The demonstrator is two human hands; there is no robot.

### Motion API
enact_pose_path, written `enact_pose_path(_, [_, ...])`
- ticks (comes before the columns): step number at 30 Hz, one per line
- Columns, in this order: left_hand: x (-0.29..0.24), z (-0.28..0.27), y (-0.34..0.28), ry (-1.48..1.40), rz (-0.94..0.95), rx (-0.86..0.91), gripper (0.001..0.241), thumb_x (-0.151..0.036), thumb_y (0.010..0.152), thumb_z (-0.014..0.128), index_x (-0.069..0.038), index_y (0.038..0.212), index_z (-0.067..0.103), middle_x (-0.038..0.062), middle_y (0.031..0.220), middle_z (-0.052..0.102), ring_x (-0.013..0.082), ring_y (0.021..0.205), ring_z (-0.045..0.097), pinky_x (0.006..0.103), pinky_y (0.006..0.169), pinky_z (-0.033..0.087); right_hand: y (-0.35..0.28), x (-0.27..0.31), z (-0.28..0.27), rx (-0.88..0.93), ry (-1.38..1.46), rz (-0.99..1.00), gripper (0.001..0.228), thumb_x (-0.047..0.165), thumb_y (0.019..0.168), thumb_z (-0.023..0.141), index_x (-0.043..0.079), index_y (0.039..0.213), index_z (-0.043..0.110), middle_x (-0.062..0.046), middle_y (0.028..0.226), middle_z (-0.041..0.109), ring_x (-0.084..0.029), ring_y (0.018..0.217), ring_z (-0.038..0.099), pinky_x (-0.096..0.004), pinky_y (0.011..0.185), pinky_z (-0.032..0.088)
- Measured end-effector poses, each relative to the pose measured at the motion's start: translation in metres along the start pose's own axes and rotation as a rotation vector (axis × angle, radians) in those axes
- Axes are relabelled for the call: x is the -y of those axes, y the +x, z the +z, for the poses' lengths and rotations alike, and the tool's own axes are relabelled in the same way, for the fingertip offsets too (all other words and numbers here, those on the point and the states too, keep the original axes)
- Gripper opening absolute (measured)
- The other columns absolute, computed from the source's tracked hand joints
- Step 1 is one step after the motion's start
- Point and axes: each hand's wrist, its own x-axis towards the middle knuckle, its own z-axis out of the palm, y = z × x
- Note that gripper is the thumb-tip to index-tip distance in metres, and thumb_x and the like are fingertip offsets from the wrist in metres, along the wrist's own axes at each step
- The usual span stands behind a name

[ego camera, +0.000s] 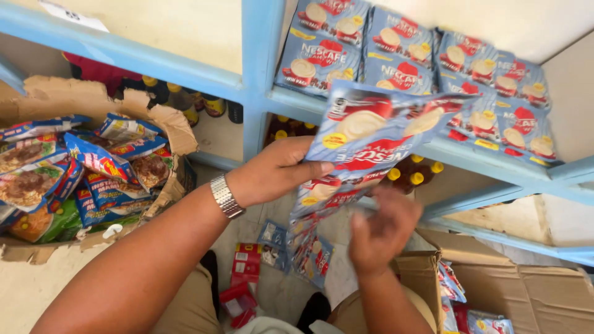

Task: Stocking and organizing coffee packets on retail shelves.

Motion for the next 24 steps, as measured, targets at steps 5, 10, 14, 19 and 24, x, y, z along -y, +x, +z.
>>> enact_pose_path(5, [-0.006,-0.005,0.001,-0.103,-0.095,0.024,0.036,-0.022,0.103,0.061,-0.001,0.132,0.063,0.004,0.125,0.071,0.0104,0.114,0.063,0.032,0.101,0.053,-0.02,-0.092,-0.021,0.042,0.585,0.651,0.084,0.029,0.082,0.082,0.006,0.153,0.042,-0.008,0.138,0.053,-0.022,0.123,0.053,-0.035,0.102,0.047])
enact_pose_path(10, [0.012,-0.011,-0.008,-0.173,-0.207,-0.098,0.036,-0.02,0.103,0.059,0.0,0.133,0.062,0.004,0.125,0.071,0.0103,0.115,0.062,0.0312,0.101,0.052,-0.065,-0.14,-0.014,0.509,0.832,1.093,0.037,0.015,0.093,0.076,-0.002,0.126,0.069,-0.015,0.117,0.074,-0.023,0.107,0.071,-0.039,0.098,0.056])
enact_pose_path(14, [0.016,-0.017,-0.009,-0.337,-0.322,-0.25,0.032,-0.015,0.103,0.061,0.002,0.131,0.064,0.005,0.122,0.069,0.0134,0.109,0.061,0.0345,0.093,0.051,-0.035,-0.123,-0.039,0.441,0.85,1.01,0.024,0.007,0.094,0.071,-0.002,0.116,0.074,-0.004,0.109,0.077,-0.012,0.102,0.069,-0.033,0.096,0.053])
enact_pose_path(19, [0.017,-0.021,-0.008,-0.586,-0.374,-0.304,0.035,-0.017,0.099,0.057,-0.004,0.131,0.061,0.007,0.127,0.07,0.0205,0.112,0.069,0.0424,0.093,0.059,0.004,-0.095,-0.073,0.489,0.992,0.995,0.029,0.002,0.088,0.07,-0.001,0.117,0.072,-0.006,0.109,0.078,-0.012,0.1,0.07,-0.032,0.093,0.054])
enact_pose_path(24, [0.035,-0.025,-0.014,-0.535,-0.459,-0.206,0.035,-0.021,0.098,0.059,-0.006,0.13,0.061,0.008,0.121,0.071,0.0203,0.102,0.072,0.0414,0.084,0.062,0.011,-0.095,-0.101,0.453,0.92,1.057,0.027,0.0,0.089,0.07,-0.003,0.116,0.073,-0.007,0.105,0.078,-0.012,0.095,0.07,-0.033,0.089,0.055])
